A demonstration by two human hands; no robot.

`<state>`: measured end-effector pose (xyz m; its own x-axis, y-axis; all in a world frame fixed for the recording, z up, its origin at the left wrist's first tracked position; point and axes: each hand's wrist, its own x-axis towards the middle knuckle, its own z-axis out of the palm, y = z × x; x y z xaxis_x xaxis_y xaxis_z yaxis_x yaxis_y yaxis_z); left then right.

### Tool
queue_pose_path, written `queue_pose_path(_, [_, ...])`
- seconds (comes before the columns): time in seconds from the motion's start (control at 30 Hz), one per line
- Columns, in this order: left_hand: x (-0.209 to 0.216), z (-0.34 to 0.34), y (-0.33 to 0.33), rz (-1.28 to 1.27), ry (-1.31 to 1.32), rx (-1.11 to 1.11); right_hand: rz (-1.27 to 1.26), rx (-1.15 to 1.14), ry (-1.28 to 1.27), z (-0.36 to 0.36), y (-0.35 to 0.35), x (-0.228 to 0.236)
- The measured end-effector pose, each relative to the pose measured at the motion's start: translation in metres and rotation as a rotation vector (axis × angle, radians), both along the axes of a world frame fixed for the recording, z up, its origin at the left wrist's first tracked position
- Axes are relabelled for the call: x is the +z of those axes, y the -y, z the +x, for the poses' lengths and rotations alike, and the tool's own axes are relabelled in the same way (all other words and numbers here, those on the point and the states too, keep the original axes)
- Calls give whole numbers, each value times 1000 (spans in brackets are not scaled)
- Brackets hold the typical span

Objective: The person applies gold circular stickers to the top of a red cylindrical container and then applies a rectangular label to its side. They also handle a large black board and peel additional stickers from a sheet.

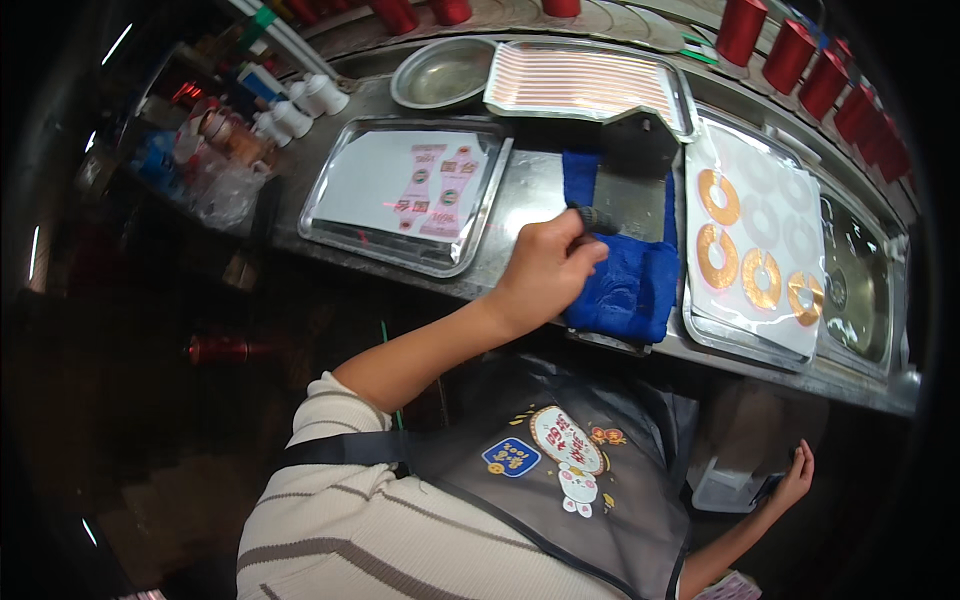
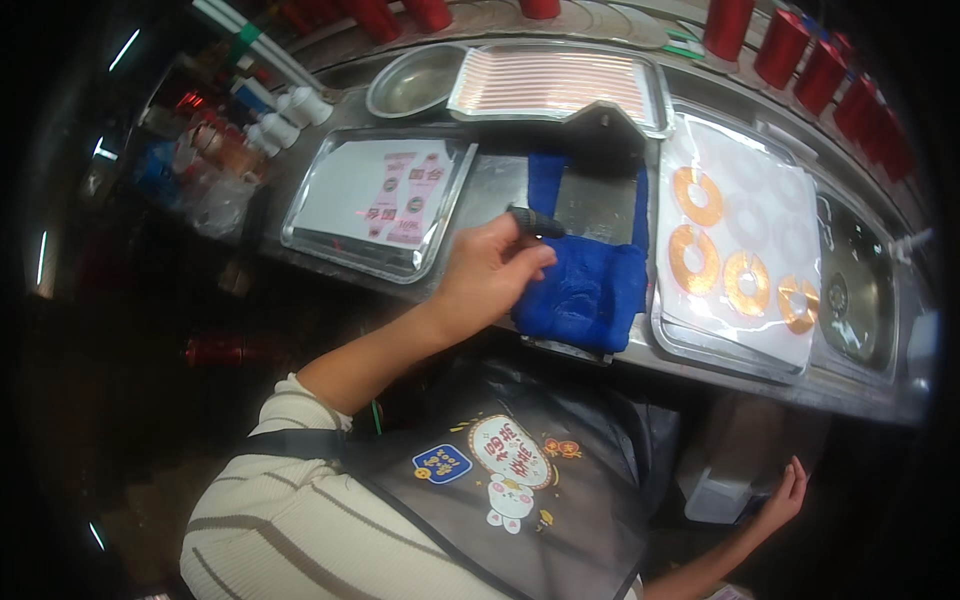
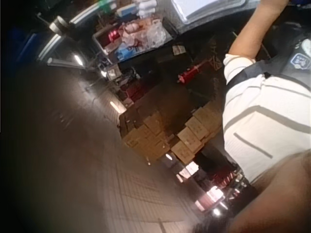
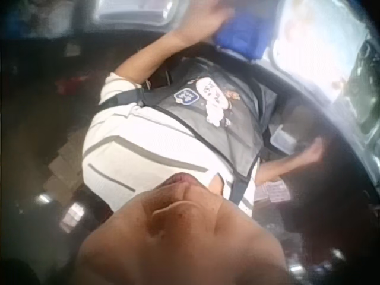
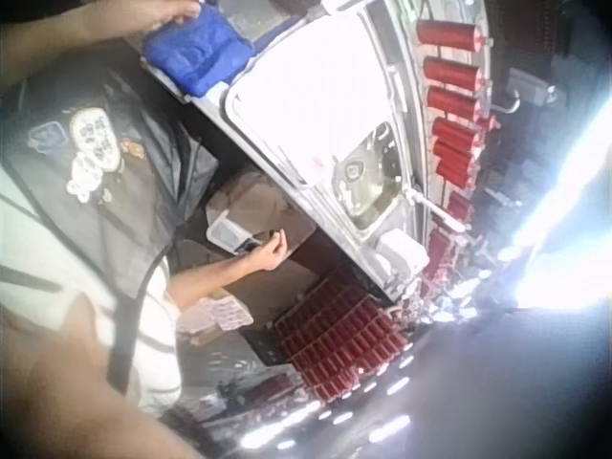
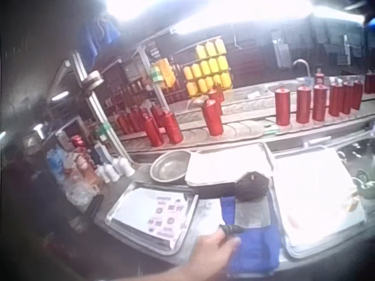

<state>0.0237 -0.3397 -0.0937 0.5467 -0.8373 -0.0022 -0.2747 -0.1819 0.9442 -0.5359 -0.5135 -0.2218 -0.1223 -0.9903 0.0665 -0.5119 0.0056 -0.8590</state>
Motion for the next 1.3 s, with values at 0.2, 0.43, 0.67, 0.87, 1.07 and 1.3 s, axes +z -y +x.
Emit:
queue_pose_path(0.2, [-24, 32, -13, -161, -5, 119, -58, -189, -77, 51, -53, 59])
queue_pose_path(0.43, [-39, 23, 4, -215, -19, -152, 79, -508, -83, 58, -130, 36])
queue_pose_path(0.67, [-14, -6, 28, -226, 78, -274, 133, -872, -238, -18, -208, -33])
queue_pose_path(0.87, [-13, -18, 37, -196, 160, -209, 222, -1189, -438, -136, -209, -78])
queue_pose_path(1.07, [-10, -31, 46, -127, 256, -168, 463, -1287, -612, -245, -200, -93])
queue_pose_path(1.3, [-6, -61, 54, -69, 335, -193, 694, -1215, -671, -294, -176, -104])
